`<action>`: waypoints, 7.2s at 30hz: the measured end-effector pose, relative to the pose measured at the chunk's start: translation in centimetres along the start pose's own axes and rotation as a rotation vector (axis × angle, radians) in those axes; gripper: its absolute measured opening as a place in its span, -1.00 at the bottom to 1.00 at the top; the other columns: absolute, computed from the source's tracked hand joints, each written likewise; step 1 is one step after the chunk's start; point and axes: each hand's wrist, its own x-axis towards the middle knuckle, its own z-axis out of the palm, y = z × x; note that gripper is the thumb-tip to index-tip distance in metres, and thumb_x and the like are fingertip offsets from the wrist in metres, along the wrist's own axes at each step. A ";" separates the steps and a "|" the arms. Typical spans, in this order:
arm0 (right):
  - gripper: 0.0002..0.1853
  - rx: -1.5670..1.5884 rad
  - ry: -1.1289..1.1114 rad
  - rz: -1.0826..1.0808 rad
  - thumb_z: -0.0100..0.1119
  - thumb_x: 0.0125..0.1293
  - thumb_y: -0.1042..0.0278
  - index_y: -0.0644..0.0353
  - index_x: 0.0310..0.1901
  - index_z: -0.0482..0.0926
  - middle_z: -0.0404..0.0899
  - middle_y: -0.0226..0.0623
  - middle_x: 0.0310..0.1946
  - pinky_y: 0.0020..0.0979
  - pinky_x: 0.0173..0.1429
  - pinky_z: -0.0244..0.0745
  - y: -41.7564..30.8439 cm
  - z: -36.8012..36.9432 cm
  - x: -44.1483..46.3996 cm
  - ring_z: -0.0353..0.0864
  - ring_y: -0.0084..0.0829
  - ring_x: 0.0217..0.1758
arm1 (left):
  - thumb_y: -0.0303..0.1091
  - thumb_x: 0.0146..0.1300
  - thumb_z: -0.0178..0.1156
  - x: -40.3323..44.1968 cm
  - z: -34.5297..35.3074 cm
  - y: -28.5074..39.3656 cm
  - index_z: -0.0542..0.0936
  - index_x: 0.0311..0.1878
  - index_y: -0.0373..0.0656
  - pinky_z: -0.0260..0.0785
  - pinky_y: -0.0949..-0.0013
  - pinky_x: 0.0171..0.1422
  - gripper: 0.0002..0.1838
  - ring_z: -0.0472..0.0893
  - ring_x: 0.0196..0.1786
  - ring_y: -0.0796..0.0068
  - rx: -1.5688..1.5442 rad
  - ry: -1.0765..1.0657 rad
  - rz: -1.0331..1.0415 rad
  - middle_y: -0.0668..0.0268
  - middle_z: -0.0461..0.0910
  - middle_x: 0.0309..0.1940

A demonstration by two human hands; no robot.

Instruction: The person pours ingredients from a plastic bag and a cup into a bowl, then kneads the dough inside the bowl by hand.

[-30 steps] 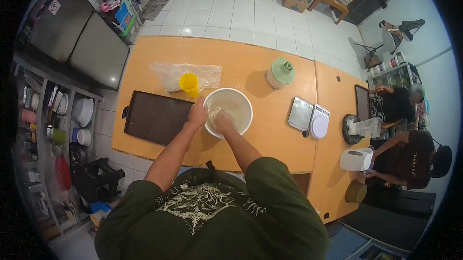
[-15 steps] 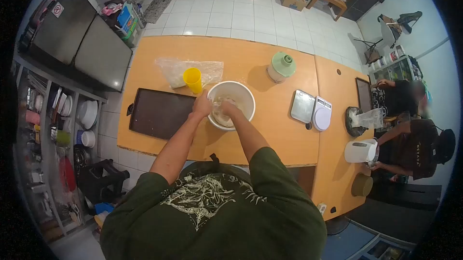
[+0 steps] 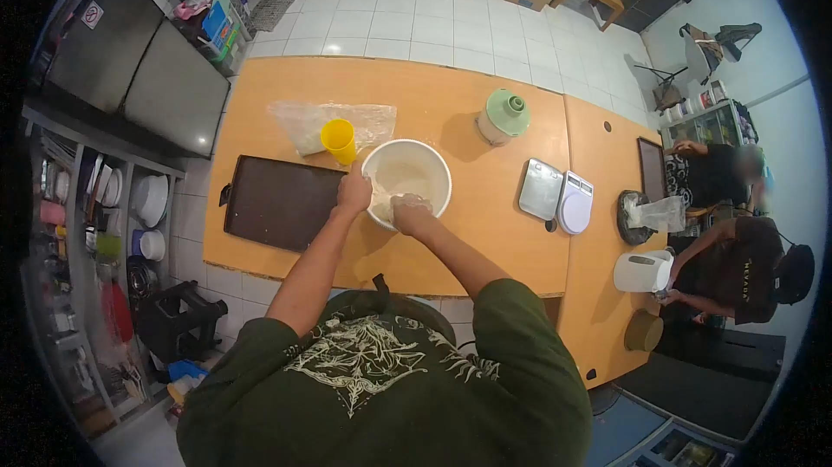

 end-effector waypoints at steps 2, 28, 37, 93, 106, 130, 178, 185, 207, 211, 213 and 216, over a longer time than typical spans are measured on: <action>-0.70 -0.008 -0.060 0.008 0.10 0.20 0.30 0.21 -0.05 0.55 0.61 -0.04 -0.18 -0.10 0.05 0.50 1.2 0.4 0.4 0.60 -0.07 -0.02 | -0.29 0.29 0.06 0.3 0.1 -0.3 0.36 0.04 -0.12 0.43 -0.07 0.02 -0.70 0.58 -0.02 -0.15 -0.008 0.012 0.001 -0.10 0.58 -0.12; -0.69 0.350 0.219 0.231 0.10 0.24 0.19 0.27 -0.15 0.60 0.61 0.10 -0.19 -0.11 0.05 0.46 7.4 4.7 8.2 0.59 0.04 -0.03 | -0.29 0.28 0.06 0.6 0.9 -1.3 0.36 0.06 -0.10 0.45 -0.08 -0.04 -0.70 0.60 -0.10 -0.15 0.006 0.010 0.050 -0.12 0.59 -0.22; -0.55 0.601 0.143 0.252 0.24 0.13 0.20 0.43 -0.07 0.50 0.55 0.23 -0.10 -0.11 0.10 0.44 2.9 3.5 4.7 0.56 0.08 0.02 | -0.30 0.28 0.05 0.8 0.8 -1.0 0.36 0.04 -0.11 0.45 -0.07 -0.02 -0.71 0.59 -0.07 -0.15 0.005 0.008 0.005 -0.09 0.59 -0.19; -0.57 0.825 0.106 0.147 0.22 0.12 0.15 0.28 -0.06 0.57 0.61 0.14 -0.15 -0.11 0.03 0.46 5.6 4.3 10.6 0.61 0.02 -0.10 | -0.37 0.25 0.07 0.1 0.4 -1.0 0.38 -0.01 -0.16 0.39 -0.11 -0.08 -0.74 0.57 -0.17 -0.22 -0.079 0.032 0.163 -0.17 0.58 -0.31; -0.60 0.331 -0.007 -0.231 0.08 0.26 0.19 0.16 0.08 0.43 0.48 0.22 -0.03 0.01 0.17 0.34 1.3 0.9 0.8 0.42 0.17 0.12 | -0.34 0.25 0.08 -0.3 0.6 -0.9 0.41 0.03 -0.12 0.43 -0.08 -0.03 -0.71 0.59 -0.10 -0.18 -0.082 0.020 0.068 -0.10 0.61 -0.23; -0.59 0.290 0.692 0.410 0.07 0.27 0.17 0.22 0.07 0.45 0.48 0.07 0.05 -0.01 0.26 0.26 1.1 7.2 10.0 0.40 0.06 0.20 | -0.33 0.28 0.07 -0.4 1.4 -1.4 0.40 0.00 -0.14 0.43 -0.09 -0.08 -0.75 0.60 -0.13 -0.18 -0.044 0.042 0.112 -0.09 0.60 -0.27; -0.62 0.364 -0.139 0.143 0.07 0.18 0.19 0.42 -0.22 0.60 0.60 0.18 -0.22 -0.11 -0.01 0.48 9.1 6.7 5.8 0.61 0.08 -0.12 | -0.30 0.26 0.10 -0.2 1.2 -1.0 0.37 0.03 -0.12 0.43 -0.09 -0.05 -0.70 0.59 -0.11 -0.18 -0.049 0.023 0.066 -0.10 0.59 -0.22; -0.60 0.383 0.139 -0.115 0.15 0.09 0.28 0.36 -0.07 0.50 0.60 0.12 -0.19 -0.13 0.03 0.48 3.4 1.5 1.0 0.58 0.08 -0.08 | -0.31 0.27 0.07 -0.3 0.9 -0.9 0.38 0.03 -0.11 0.42 -0.12 -0.05 -0.72 0.59 -0.10 -0.18 -0.056 -0.003 0.054 -0.11 0.59 -0.21; -0.58 0.459 -0.073 0.385 0.15 0.12 0.16 0.27 -0.07 0.60 0.63 0.06 -0.15 -0.11 0.07 0.48 1.9 3.7 9.7 0.62 -0.03 -0.01 | -0.30 0.26 0.08 0.1 1.0 -1.1 0.40 -0.03 -0.10 0.42 -0.10 -0.07 -0.76 0.59 -0.13 -0.19 -0.042 0.040 0.149 -0.09 0.59 -0.26; -0.47 0.563 -0.055 0.252 0.19 0.06 0.29 0.31 0.10 0.48 0.57 0.14 -0.04 -0.12 0.17 0.41 2.0 1.9 5.1 0.54 -0.02 0.11 | -0.29 0.27 0.08 -0.4 1.1 -1.1 0.39 -0.04 -0.11 0.42 -0.10 -0.06 -0.76 0.59 -0.13 -0.17 -0.044 0.011 0.120 -0.08 0.60 -0.25; -0.38 0.383 0.041 0.249 0.21 0.04 0.32 0.30 0.21 0.40 0.54 0.18 0.01 -0.06 0.24 0.36 1.4 0.4 3.8 0.49 0.03 0.17 | -0.29 0.27 0.07 -0.2 1.0 -1.1 0.39 -0.04 -0.11 0.42 -0.10 -0.05 -0.76 0.59 -0.12 -0.16 -0.053 0.012 0.118 -0.08 0.60 -0.25; -0.10 0.264 -0.264 0.061 0.26 0.01 0.33 0.27 0.40 0.06 0.41 0.27 0.14 -0.02 0.41 0.12 2.3 4.2 4.6 0.31 0.08 0.33 | -0.29 0.28 0.06 -0.3 0.7 -0.8 0.39 -0.04 -0.12 0.42 -0.10 -0.05 -0.77 0.60 -0.12 -0.16 -0.049 0.008 0.152 -0.08 0.60 -0.23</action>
